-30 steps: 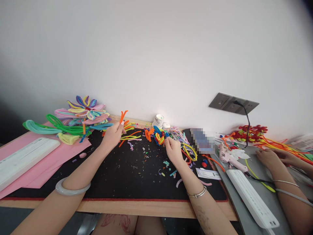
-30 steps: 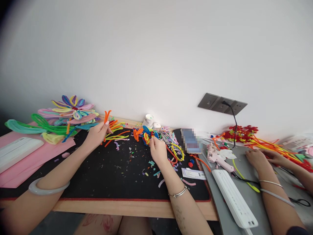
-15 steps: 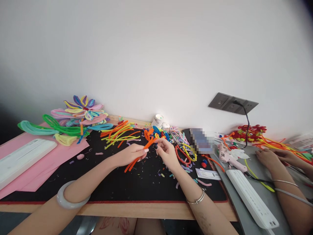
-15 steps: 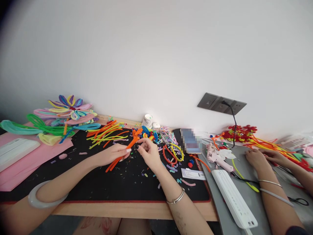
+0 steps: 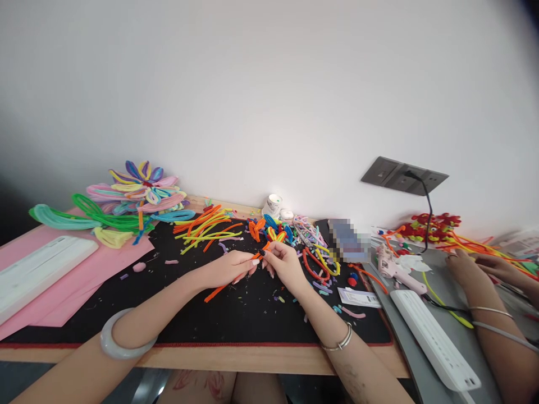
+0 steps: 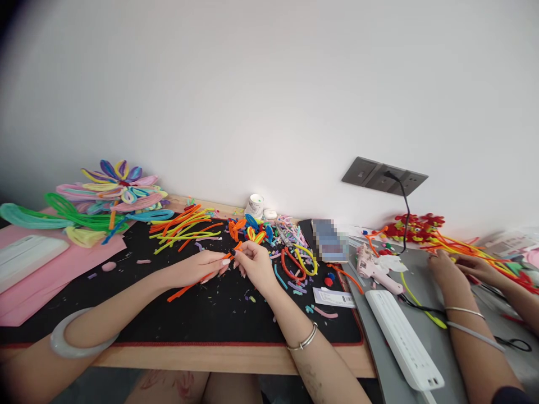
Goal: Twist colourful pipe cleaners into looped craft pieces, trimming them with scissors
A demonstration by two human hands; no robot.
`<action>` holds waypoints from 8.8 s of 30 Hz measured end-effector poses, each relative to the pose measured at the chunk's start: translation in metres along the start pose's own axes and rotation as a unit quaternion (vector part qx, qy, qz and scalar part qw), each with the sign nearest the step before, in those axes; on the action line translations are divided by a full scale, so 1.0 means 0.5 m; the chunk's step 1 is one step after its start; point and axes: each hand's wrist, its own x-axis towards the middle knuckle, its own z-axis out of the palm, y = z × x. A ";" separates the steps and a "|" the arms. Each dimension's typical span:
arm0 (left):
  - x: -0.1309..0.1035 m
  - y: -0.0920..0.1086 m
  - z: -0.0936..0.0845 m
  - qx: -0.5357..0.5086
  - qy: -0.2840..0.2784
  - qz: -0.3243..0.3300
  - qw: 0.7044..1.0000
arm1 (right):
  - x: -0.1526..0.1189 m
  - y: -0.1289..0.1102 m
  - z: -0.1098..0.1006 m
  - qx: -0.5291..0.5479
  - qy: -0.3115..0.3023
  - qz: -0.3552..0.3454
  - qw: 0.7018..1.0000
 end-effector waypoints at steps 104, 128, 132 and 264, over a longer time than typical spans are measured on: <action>0.004 0.004 -0.018 0.126 0.175 0.089 0.972 | 0.002 -0.001 -0.014 0.135 -0.032 -0.003 0.990; -0.004 0.009 -0.021 0.319 0.077 0.063 0.943 | 0.013 0.014 -0.030 0.087 0.112 -0.051 0.989; -0.002 0.002 -0.021 0.283 0.065 0.033 0.956 | 0.015 0.012 -0.035 0.058 0.142 -0.054 0.987; 0.008 -0.006 -0.016 0.131 -0.001 0.117 0.984 | -0.009 -0.016 0.004 0.114 0.029 -0.005 0.993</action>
